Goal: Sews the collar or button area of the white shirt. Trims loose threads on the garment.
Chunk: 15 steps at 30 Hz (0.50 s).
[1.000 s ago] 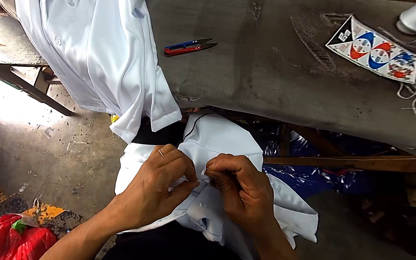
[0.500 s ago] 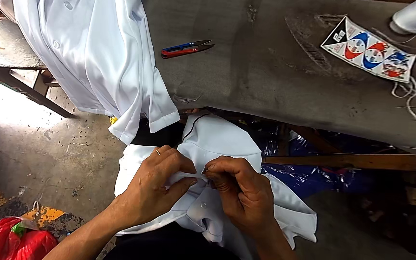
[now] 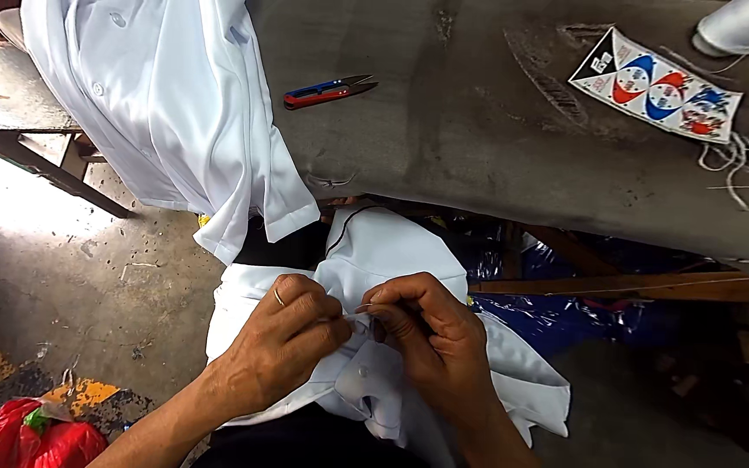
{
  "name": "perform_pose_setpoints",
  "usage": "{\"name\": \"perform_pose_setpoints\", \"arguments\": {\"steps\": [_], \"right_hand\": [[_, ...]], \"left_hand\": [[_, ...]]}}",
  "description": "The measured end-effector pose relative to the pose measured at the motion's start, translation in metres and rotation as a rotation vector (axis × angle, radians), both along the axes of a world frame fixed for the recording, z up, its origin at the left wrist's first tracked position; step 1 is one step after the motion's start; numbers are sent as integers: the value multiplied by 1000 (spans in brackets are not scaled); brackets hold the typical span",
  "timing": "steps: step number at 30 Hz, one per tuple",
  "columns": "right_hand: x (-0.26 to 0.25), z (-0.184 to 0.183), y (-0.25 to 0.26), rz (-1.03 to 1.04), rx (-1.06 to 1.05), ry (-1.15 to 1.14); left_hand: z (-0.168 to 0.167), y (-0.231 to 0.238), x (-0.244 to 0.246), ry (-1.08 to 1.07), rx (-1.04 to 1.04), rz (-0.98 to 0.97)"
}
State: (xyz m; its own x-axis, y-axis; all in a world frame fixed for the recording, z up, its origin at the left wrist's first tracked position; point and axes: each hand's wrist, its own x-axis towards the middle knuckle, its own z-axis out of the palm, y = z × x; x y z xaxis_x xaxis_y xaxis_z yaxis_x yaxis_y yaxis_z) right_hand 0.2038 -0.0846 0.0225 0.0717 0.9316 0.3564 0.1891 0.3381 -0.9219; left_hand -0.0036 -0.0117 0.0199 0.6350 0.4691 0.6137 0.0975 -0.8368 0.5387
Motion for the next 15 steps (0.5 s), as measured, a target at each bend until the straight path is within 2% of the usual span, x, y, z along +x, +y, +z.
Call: {"name": "perform_pose_setpoints", "arguments": {"steps": [2, 4, 8, 11, 15], "right_hand": [[5, 0, 3, -4, -14, 101], [10, 2, 7, -2, -15, 267], [6, 7, 8, 98, -142, 677], [-5, 8, 7, 197, -252, 873], [-16, 10, 6, 248, -298, 949]], "left_hand": [[1, 3, 2, 44, -156, 70], [2, 7, 5, -25, -324, 88], [3, 5, 19, -251, -644, -74], [3, 7, 29, -385, -726, -169], [5, 9, 32, -437, -733, -186]]}}
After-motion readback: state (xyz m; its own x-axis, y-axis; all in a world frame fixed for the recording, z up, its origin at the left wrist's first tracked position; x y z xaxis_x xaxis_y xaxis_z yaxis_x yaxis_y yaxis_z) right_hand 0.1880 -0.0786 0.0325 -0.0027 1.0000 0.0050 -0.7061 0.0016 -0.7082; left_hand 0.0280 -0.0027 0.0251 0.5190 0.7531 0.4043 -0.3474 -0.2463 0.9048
